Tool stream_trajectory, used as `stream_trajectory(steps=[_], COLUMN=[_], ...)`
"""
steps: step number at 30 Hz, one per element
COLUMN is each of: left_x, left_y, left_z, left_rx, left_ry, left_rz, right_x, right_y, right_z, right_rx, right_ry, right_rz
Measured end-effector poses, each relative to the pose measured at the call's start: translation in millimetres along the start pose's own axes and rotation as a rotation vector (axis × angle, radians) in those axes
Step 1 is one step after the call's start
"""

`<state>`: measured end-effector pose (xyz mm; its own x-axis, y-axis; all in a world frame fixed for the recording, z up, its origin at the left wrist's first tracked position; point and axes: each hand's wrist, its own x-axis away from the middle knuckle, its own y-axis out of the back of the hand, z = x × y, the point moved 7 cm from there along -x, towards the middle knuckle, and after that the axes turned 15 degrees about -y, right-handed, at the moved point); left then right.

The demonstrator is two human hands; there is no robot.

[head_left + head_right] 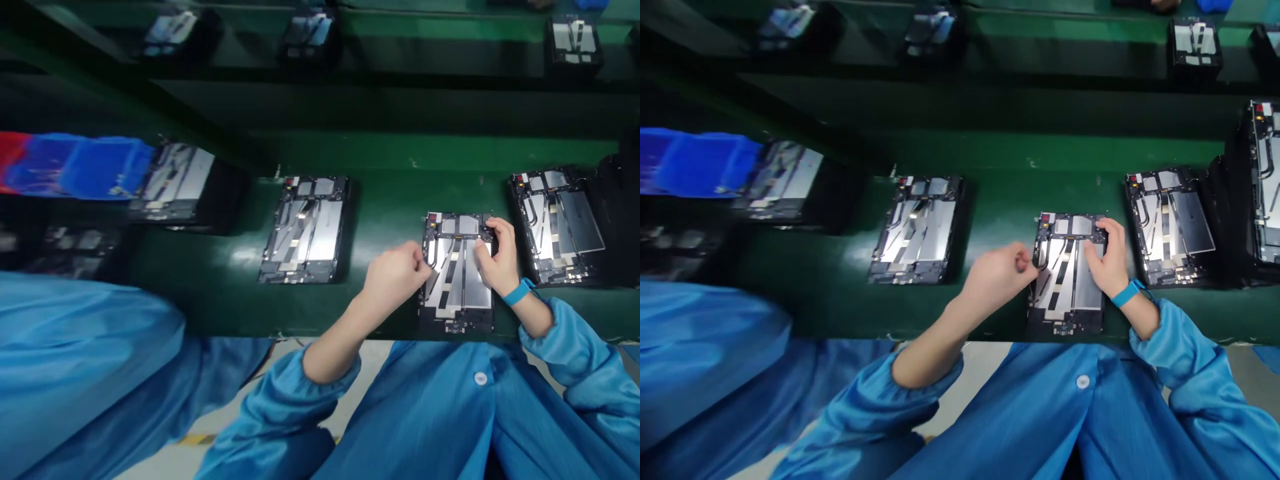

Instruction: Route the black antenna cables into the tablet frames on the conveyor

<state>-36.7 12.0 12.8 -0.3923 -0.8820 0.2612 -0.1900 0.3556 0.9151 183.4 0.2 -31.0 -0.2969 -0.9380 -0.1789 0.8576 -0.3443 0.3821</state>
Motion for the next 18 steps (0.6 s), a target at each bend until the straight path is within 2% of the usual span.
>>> stream_trajectory(steps=[3,6,9,12,15,18], left_x=[17,24,20,7,-6,-19], left_y=[-10,-30,-36,-28,-20,-23], left_z=[35,54,56,51,49,46], left_rx=[0.191,0.233,0.258,0.48,0.714,0.849], left_ry=[0.05,0.088,0.114,0.038,-0.041,-0.087], left_rz=[-0.158,-0.149,-0.136,-0.184,-0.2,-0.166], right_x=[-1,-11,-27,-41,-48,-51], right_y=[-4,-13,-20,-26,-35,-41], right_z=[22,32,34,35,35,34], right_rx=[0.28,0.557,0.696,0.746,0.778,0.749], right_ry=[0.021,-0.059,-0.141,-0.144,-0.143,-0.156], right_rz=[0.013,0.02,-0.022,-0.067,-0.024,0.013])
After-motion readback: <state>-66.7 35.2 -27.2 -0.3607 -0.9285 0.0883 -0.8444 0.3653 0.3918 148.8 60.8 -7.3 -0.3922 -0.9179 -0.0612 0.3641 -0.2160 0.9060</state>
